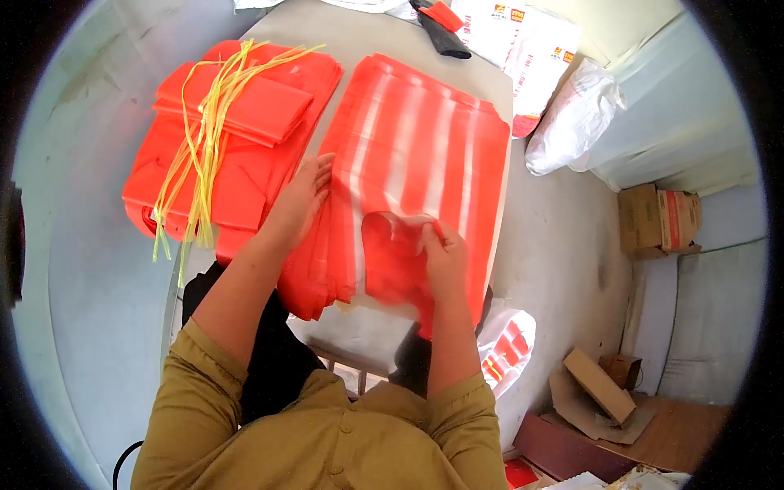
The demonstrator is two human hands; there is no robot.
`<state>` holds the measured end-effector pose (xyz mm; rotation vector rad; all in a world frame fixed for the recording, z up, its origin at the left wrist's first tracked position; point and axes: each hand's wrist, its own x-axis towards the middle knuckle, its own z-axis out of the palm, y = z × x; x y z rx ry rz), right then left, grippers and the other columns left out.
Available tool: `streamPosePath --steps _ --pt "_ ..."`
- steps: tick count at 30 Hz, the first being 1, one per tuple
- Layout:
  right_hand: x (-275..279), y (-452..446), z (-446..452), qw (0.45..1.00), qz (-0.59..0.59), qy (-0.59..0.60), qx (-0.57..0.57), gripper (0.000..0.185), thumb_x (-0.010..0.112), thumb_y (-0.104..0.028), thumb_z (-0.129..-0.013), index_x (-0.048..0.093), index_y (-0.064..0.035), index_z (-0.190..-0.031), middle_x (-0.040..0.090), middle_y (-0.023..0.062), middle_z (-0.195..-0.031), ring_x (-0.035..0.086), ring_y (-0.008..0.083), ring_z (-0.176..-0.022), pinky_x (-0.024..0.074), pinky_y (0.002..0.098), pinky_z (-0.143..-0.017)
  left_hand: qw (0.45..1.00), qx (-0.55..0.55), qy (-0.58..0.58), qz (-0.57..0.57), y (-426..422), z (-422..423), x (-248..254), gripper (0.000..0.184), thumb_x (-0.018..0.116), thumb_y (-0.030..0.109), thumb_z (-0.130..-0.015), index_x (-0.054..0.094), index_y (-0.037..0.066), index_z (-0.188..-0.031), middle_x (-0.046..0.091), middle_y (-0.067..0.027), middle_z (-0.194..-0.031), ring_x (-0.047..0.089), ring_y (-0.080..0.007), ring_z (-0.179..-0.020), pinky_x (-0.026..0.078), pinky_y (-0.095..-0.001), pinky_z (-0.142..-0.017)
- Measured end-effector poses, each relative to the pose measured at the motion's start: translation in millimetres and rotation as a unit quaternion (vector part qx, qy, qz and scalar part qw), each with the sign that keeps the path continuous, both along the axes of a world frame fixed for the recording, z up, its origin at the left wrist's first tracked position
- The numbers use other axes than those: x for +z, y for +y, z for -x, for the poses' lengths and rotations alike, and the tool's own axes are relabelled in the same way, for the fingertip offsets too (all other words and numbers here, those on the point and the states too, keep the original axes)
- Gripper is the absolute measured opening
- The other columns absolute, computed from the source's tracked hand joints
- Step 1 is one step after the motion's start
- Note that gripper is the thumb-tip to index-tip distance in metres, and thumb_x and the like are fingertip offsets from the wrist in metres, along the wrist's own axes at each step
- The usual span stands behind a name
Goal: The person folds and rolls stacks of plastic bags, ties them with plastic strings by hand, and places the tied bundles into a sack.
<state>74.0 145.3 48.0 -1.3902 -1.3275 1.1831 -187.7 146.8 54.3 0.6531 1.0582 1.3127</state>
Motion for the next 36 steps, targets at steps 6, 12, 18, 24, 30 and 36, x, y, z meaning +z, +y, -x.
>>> streamPosePath --steps 6,12,18,24,30,36 --pt "-6.0 2.4 -4.0 0.999 0.007 0.049 -0.01 0.021 0.062 -0.017 -0.105 0.075 -0.0014 -0.109 0.065 -0.0012 -0.089 0.057 0.0097 -0.084 0.0462 0.0267 -0.077 0.999 -0.002 -0.022 -0.037 0.0 -1.9 6.5 0.071 0.038 0.052 -0.111 0.03 0.002 -0.161 0.031 -0.0177 -0.166 0.025 -0.0294 -0.156 0.016 -0.0423 -0.129" --pt "-13.7 6.0 -6.4 0.996 0.003 0.093 -0.013 0.025 0.059 -0.018 -0.107 0.074 0.0008 -0.114 0.072 0.0032 -0.104 0.064 0.0126 -0.098 0.05 0.0297 -0.088 1.0 -0.008 -0.028 0.0 6.8 -8.4 2.0 0.069 0.049 0.046 -0.109 0.027 0.01 -0.164 0.044 -0.0158 -0.155 0.046 -0.0258 -0.139 0.033 -0.041 -0.12" --pt "-16.4 -0.9 -8.2 0.999 0.031 0.026 -0.015 0.021 0.062 -0.015 -0.104 0.076 -0.0019 -0.113 0.073 0.0051 -0.108 0.065 0.0153 -0.1 0.0513 0.0315 -0.088 0.968 -0.088 0.233 0.039 -19.0 -8.6 19.0 0.088 0.072 0.013 -0.09 0.026 0.018 -0.166 0.056 -0.0151 -0.141 0.056 -0.0208 -0.123 0.047 -0.0357 -0.106" --pt "-14.8 -20.2 -10.0 0.897 -0.267 -0.327 0.132 0.024 0.068 -0.002 -0.091 0.078 -0.0101 -0.112 0.067 0.0133 -0.128 0.063 0.031 -0.116 0.0534 0.0392 -0.096 0.949 -0.172 0.265 -0.004 -52.3 8.6 19.3 0.095 0.073 0.003 -0.084 0.028 0.018 -0.166 0.053 -0.0172 -0.147 0.057 -0.0208 -0.122 0.047 -0.0346 -0.106" --pt "-23.2 -33.9 -3.5 0.825 -0.338 -0.433 0.133 0.028 0.07 -0.005 -0.081 0.074 -0.0104 -0.107 0.065 0.0079 -0.107 0.063 0.0289 -0.101 0.0535 0.04 -0.085 0.941 -0.186 0.28 0.033 -53.2 13.1 25.6 0.088 0.073 0.01 -0.088 0.03 0.017 -0.165 0.057 -0.0152 -0.138 0.056 -0.0181 -0.112 0.048 -0.0338 -0.102" --pt "-22.7 -33.3 -6.6 0.83 -0.321 -0.431 0.152 0.029 0.069 -0.006 -0.081 0.074 -0.0087 -0.11 0.062 0.0059 -0.099 0.06 0.0273 -0.096 0.0524 0.0386 -0.083 0.906 -0.212 0.366 0.009 -20.2 -17.4 49.1 0.077 0.066 0.026 -0.099 0.028 0.016 -0.166 0.067 -0.0103 -0.102 0.06 -0.0144 -0.084 0.051 -0.028 -0.08"
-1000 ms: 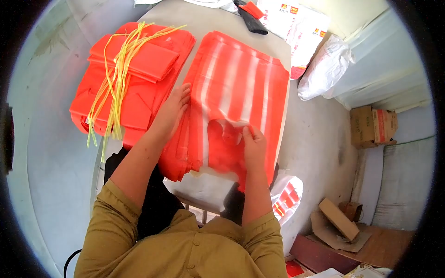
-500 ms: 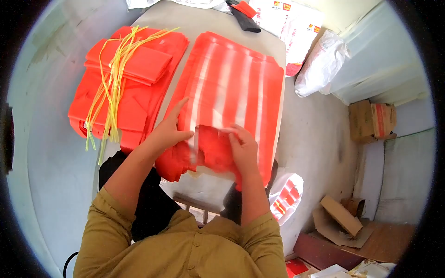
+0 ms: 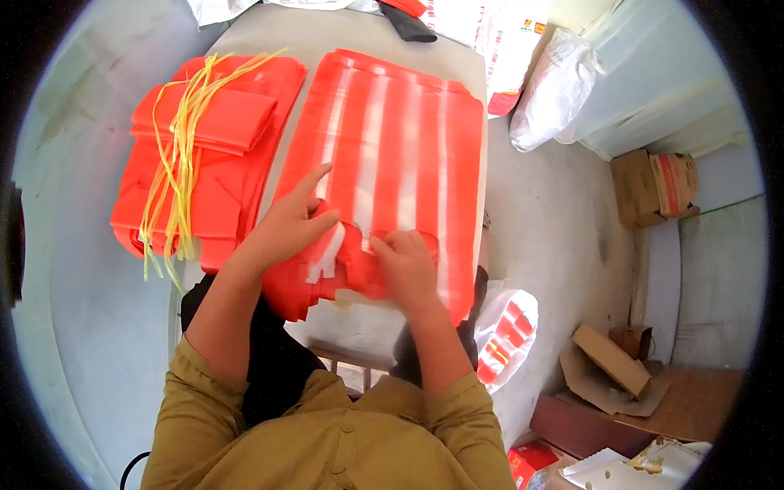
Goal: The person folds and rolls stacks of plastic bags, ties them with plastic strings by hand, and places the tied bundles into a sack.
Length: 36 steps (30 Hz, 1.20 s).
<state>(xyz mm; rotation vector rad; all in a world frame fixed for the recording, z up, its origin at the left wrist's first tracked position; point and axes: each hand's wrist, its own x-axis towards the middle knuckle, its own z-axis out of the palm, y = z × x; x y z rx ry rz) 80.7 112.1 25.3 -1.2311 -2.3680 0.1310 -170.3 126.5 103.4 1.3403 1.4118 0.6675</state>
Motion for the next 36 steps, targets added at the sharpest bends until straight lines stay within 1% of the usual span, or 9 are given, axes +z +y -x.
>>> streamPosePath --steps 7,10,13,16,19,25,29,32,36 --pt "6.6 1.2 1.6 1.0 0.011 0.005 -0.004 0.025 0.068 -0.006 -0.082 0.075 -0.006 -0.106 0.065 0.0059 -0.098 0.063 0.027 -0.094 0.0531 0.0386 -0.083 0.993 0.004 -0.094 0.073 34.2 -39.3 -21.8 0.068 0.048 0.044 -0.108 0.026 0.014 -0.165 0.071 -0.0099 -0.106 0.068 -0.0173 -0.078 0.054 -0.0328 -0.068" --pt "5.3 3.0 -1.5 1.0 -0.004 0.014 0.005 0.025 0.068 -0.006 -0.08 0.075 -0.0053 -0.104 0.067 0.0065 -0.097 0.064 0.0276 -0.093 0.0536 0.0389 -0.082 0.99 0.029 -0.101 0.095 34.3 -38.8 -22.1 0.064 0.054 0.038 -0.106 0.038 0.008 -0.16 0.071 -0.0109 -0.107 0.07 -0.0193 -0.085 0.055 -0.0341 -0.077" --pt "5.9 3.3 -2.9 1.0 -0.012 0.018 0.011 0.025 0.067 -0.006 -0.079 0.075 -0.005 -0.103 0.068 0.0066 -0.096 0.065 0.0277 -0.091 0.054 0.0389 -0.081 0.998 0.025 -0.052 -0.03 36.3 -36.0 -41.5 0.052 0.063 0.025 -0.1 0.054 0.007 -0.148 0.071 -0.0137 -0.113 0.069 -0.0241 -0.099 0.056 -0.0377 -0.083" --pt "11.2 5.4 -2.1 0.999 -0.027 0.02 0.017 0.022 0.068 -0.004 -0.08 0.076 -0.0061 -0.101 0.068 0.0052 -0.094 0.065 0.0263 -0.088 0.0543 0.0383 -0.079 0.943 -0.008 0.142 -0.301 36.0 -33.9 -56.5 0.047 0.07 0.01 -0.088 0.064 0.006 -0.135 0.068 -0.0148 -0.125 0.066 -0.0317 -0.109 0.054 -0.0385 -0.092" --pt "17.9 7.9 -1.1 0.999 -0.025 0.024 0.015 0.021 0.07 -0.002 -0.082 0.077 -0.0073 -0.101 0.07 0.0056 -0.094 0.065 0.0263 -0.087 0.0547 0.0385 -0.078 0.898 -0.094 0.264 -0.339 33.4 -38.7 -61.9 0.055 0.073 0.007 -0.08 0.062 0.006 -0.135 0.064 -0.0142 -0.135 0.055 -0.0386 -0.129 0.047 -0.0465 -0.106" --pt "36.1 20.0 4.1 0.997 0.003 0.071 -0.015 0.019 0.065 -0.004 -0.083 0.074 -0.0051 -0.099 0.069 0.0097 -0.089 0.066 0.0307 -0.084 0.0552 0.0423 -0.073 0.907 -0.203 0.261 -0.26 28.5 -40.0 -53.7 0.066 0.077 0.011 -0.079 0.055 0.009 -0.142 0.057 -0.0123 -0.147 0.043 -0.04 -0.142 0.036 -0.0539 -0.117" --pt "40.4 29.1 7.9 0.996 0.031 0.078 -0.023 0.017 0.064 -0.003 -0.085 0.074 -0.0063 -0.099 0.069 0.01 -0.091 0.067 0.0308 -0.087 0.0557 0.0435 -0.073 0.915 -0.158 0.229 -0.292 25.7 -47.5 -58.4 0.06 0.077 0.017 -0.084 0.058 0.015 -0.141 0.055 -0.01 -0.15 0.044 -0.0405 -0.143 0.034 -0.0586 -0.118" --pt "45.5 30.2 9.0 0.996 0.065 0.056 -0.028 0.015 0.067 -0.007 -0.087 0.074 -0.0066 -0.1 0.071 0.0109 -0.095 0.068 0.0322 -0.091 0.0561 0.0435 -0.076 0.914 -0.165 0.235 -0.286 28.8 -56.4 -65.9 0.051 0.073 0.023 -0.092 0.062 0.02 -0.141 0.053 -0.0109 -0.153 0.04 -0.0415 -0.147 0.032 -0.0618 -0.119" --pt "58.5 30.3 -18.3 0.98 0.145 0.104 -0.085 0.021 0.065 -0.009 -0.097 0.075 -0.0047 -0.115 0.074 0.0118 -0.114 0.069 0.0273 -0.107 0.0546 0.0359 -0.093 0.914 -0.177 0.248 -0.268 30.8 -59.3 -70.1 0.039 0.068 0.019 -0.097 0.067 0.019 -0.136 0.053 -0.0109 -0.154 0.039 -0.0428 -0.148 0.03 -0.0633 -0.119"
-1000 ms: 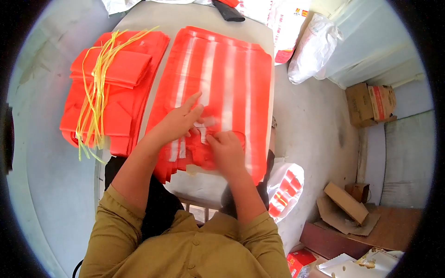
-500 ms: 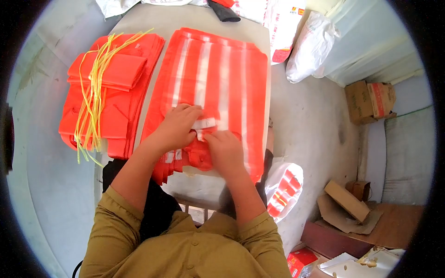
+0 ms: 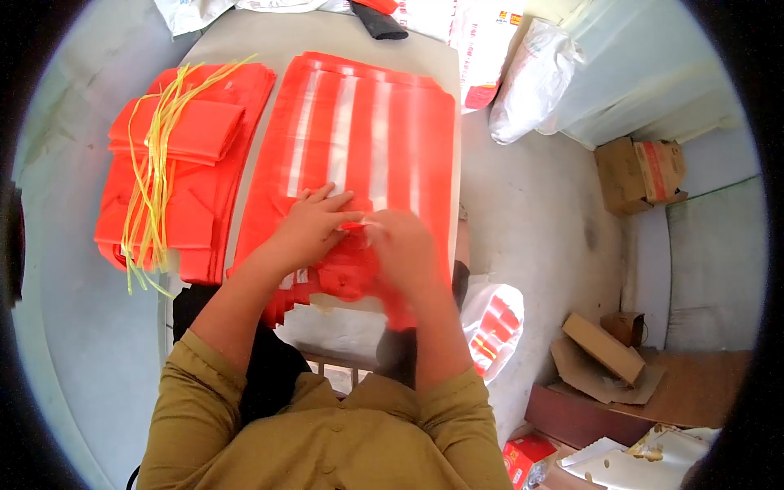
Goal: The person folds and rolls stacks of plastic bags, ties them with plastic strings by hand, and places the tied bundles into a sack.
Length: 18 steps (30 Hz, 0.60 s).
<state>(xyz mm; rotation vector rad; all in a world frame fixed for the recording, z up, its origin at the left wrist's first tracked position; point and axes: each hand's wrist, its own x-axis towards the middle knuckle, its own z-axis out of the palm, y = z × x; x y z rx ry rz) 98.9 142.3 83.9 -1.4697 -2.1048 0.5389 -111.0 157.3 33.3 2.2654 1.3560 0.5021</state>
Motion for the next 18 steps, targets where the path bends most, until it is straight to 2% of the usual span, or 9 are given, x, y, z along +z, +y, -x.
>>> streamPosePath --steps 3,5,9,13,18 --pt "9.7 6.2 -45.5 0.985 0.058 0.11 -0.116 0.029 0.06 -0.013 -0.103 0.069 -0.001 -0.128 0.072 0.0123 -0.124 0.067 0.0226 -0.117 0.0509 0.034 -0.102 0.999 0.004 -0.033 0.021 -0.1 1.8 0.8 0.033 0.065 0.019 -0.1 0.069 0.016 -0.133 0.052 -0.0109 -0.156 0.037 -0.0424 -0.15 0.027 -0.0628 -0.121" --pt "6.7 6.4 -70.1 0.954 0.112 0.209 -0.182 0.038 0.057 -0.014 -0.105 0.061 0.0015 -0.139 0.069 0.0126 -0.132 0.064 0.0199 -0.122 0.0483 0.0334 -0.106 0.998 0.008 -0.051 0.04 1.5 3.7 2.3 0.03 0.062 0.021 -0.103 0.069 0.014 -0.131 0.051 -0.0111 -0.157 0.034 -0.0416 -0.152 0.024 -0.0625 -0.122" --pt "-25.1 4.8 -96.0 0.933 0.169 0.241 -0.208 0.049 0.052 -0.013 -0.107 0.044 0.0001 -0.154 0.057 0.0134 -0.148 0.058 0.0204 -0.13 0.0444 0.033 -0.111 0.996 0.009 -0.062 0.065 4.8 5.4 1.0 0.028 0.059 0.023 -0.105 0.071 0.012 -0.128 0.049 -0.0116 -0.159 0.031 -0.041 -0.154 0.022 -0.0626 -0.123" --pt "-40.1 6.7 -91.7 0.941 0.152 0.245 -0.18 0.05 0.05 -0.014 -0.108 0.043 -0.0001 -0.155 0.051 0.0145 -0.155 0.054 0.0229 -0.138 0.0412 0.0335 -0.115 0.996 0.004 -0.054 0.076 7.5 6.5 0.0 0.028 0.058 0.023 -0.106 0.071 0.01 -0.127 0.049 -0.0119 -0.159 0.03 -0.0407 -0.155 0.021 -0.0618 -0.124" --pt "-51.6 21.5 -90.5 0.939 0.115 0.275 -0.172 0.049 0.053 -0.019 -0.107 0.048 -0.0011 -0.152 0.055 0.0167 -0.149 0.056 0.0248 -0.133 0.0436 0.035 -0.111 0.989 0.014 -0.094 0.112 9.8 8.0 7.1 0.03 0.057 0.023 -0.106 0.069 0.003 -0.126 0.05 -0.0136 -0.159 0.028 -0.0401 -0.156 0.019 -0.0587 -0.125"
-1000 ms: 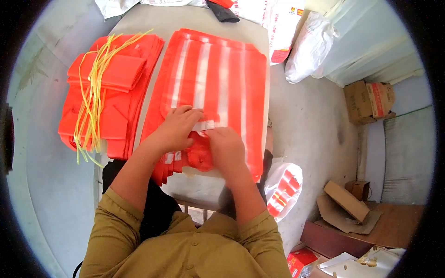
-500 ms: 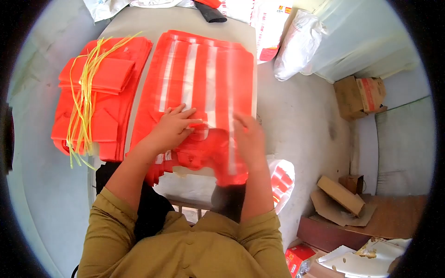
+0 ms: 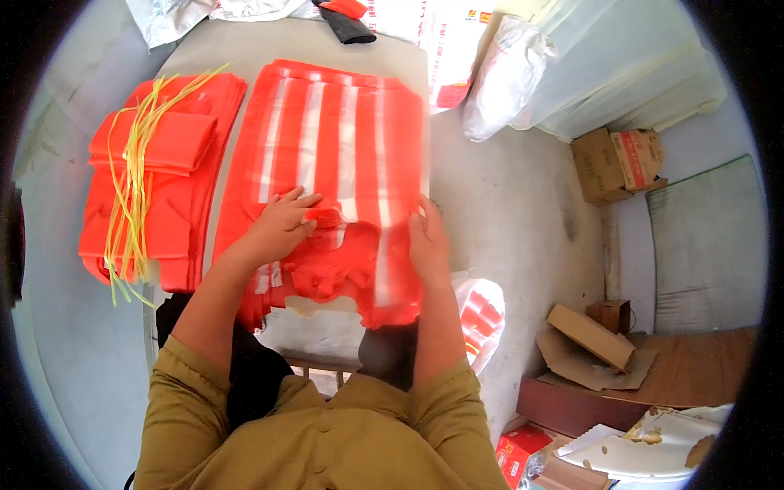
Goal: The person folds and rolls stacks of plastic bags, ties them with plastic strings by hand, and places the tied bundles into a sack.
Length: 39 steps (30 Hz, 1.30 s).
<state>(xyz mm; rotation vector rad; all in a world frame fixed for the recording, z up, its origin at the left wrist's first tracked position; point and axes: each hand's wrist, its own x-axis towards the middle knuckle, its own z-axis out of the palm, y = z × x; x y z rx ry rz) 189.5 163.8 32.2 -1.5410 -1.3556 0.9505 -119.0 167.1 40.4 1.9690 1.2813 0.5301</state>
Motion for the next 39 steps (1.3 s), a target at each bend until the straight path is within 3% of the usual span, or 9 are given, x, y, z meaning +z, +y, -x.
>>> streamPosePath --steps 4,7,13,19,25,28,31,34,39 --pt "-4.8 8.5 -2.4 0.998 -0.022 -0.066 0.01 0.049 0.051 -0.02 -0.107 0.048 0.0007 -0.151 0.052 0.0187 -0.15 0.053 0.0274 -0.136 0.0414 0.0373 -0.113 1.0 -0.011 0.002 0.018 1.0 2.6 7.5 0.034 0.058 0.022 -0.106 0.065 -0.001 -0.131 0.05 -0.0138 -0.158 0.027 -0.0392 -0.156 0.018 -0.0572 -0.126" --pt "-2.4 11.4 -1.1 0.997 0.005 -0.076 0.02 0.049 0.046 -0.021 -0.11 0.044 -0.0024 -0.155 0.045 0.0121 -0.16 0.041 0.0236 -0.148 0.0327 0.0352 -0.121 1.0 -0.008 -0.013 0.013 1.4 3.3 2.0 0.036 0.058 0.022 -0.106 0.062 0.0 -0.135 0.05 -0.0129 -0.159 0.027 -0.0385 -0.157 0.017 -0.0569 -0.126" --pt "3.7 15.7 5.3 0.994 0.011 -0.103 0.019 0.049 0.046 -0.026 -0.11 0.045 -0.0063 -0.155 0.042 0.0129 -0.161 0.038 0.0248 -0.15 0.0301 0.0363 -0.122 1.0 -0.005 -0.013 0.013 1.1 2.6 0.5 0.037 0.058 0.023 -0.106 0.062 0.001 -0.135 0.05 -0.0122 -0.159 0.027 -0.0382 -0.157 0.017 -0.0568 -0.126" --pt "6.9 20.8 7.7 0.998 0.035 -0.046 0.009 0.051 0.049 -0.024 -0.108 0.043 -0.0064 -0.156 0.041 0.0114 -0.162 0.036 0.0244 -0.15 0.0306 0.0361 -0.122 1.0 -0.002 -0.012 0.013 0.7 2.9 2.3 0.03 0.059 0.024 -0.106 0.066 -0.002 -0.121 0.05 -0.0118 -0.159 0.027 -0.0379 -0.157 0.018 -0.0579 -0.126" --pt "42.1 -9.1 21.3 0.993 0.117 -0.013 0.0 0.066 0.062 -0.013 -0.099 0.036 -0.0028 -0.159 0.039 0.0112 -0.163 0.06 0.0221 -0.128 0.045 0.0354 -0.111 1.0 -0.022 0.013 -0.009 0.7 3.1 -1.1 0.025 0.06 0.023 -0.105 0.069 0.004 -0.117 0.048 -0.0117 -0.16 0.028 -0.0409 -0.156 0.02 -0.0618 -0.124" --pt "16.5 -29.8 -2.9 0.994 0.078 -0.064 0.041 0.074 0.066 -0.006 -0.093 0.034 -0.0024 -0.16 0.039 0.012 -0.163 0.065 0.0209 -0.117 0.0518 0.0347 -0.102 0.996 -0.031 0.066 -0.048 -3.3 -0.4 0.1 0.025 0.062 0.022 -0.103 0.071 0.009 -0.123 0.049 -0.0121 -0.159 0.029 -0.0425 -0.154 0.024 -0.0639 -0.122" --pt "46.0 -67.5 3.9 0.984 0.157 0.078 0.032 0.078 0.064 -0.001 -0.09 0.032 -0.0025 -0.161 0.037 0.0149 -0.164 0.065 0.021 -0.118 0.054 0.033 -0.097 0.994 -0.021 0.073 -0.084 -10.3 -3.8 2.2 0.029 0.065 0.018 -0.099 0.071 0.014 -0.128 0.049 -0.012 -0.158 0.032 -0.0423 -0.153 0.026 -0.064 -0.122" --pt "49.1 -82.8 -0.2 0.982 0.166 0.088 0.022 0.075 0.064 0.002 -0.089 0.035 -0.0016 -0.158 0.045 0.0176 -0.158 0.066 0.02 -0.114 0.0545 0.0313 -0.093 0.988 -0.03 0.114 -0.097 -11.7 -5.0 -0.1 0.034 0.064 0.024 -0.099 0.07 0.02 -0.132 0.047 -0.0129 -0.159 0.032 -0.0398 -0.153 0.026 -0.0627 -0.122" --pt "49.6 -66.3 -4.3 0.994 0.08 -0.041 0.069 0.063 0.06 0.003 -0.089 0.044 -0.0008 -0.15 0.068 0.0127 -0.124 0.068 0.0173 -0.106 0.0539 0.0288 -0.089 0.979 -0.034 0.115 -0.164 -16.4 -5.4 -0.9 0.041 0.069 0.013 -0.092 0.068 0.022 -0.132 0.048 -0.012 -0.157 0.036 -0.0389 -0.151 0.03 -0.0606 -0.122"
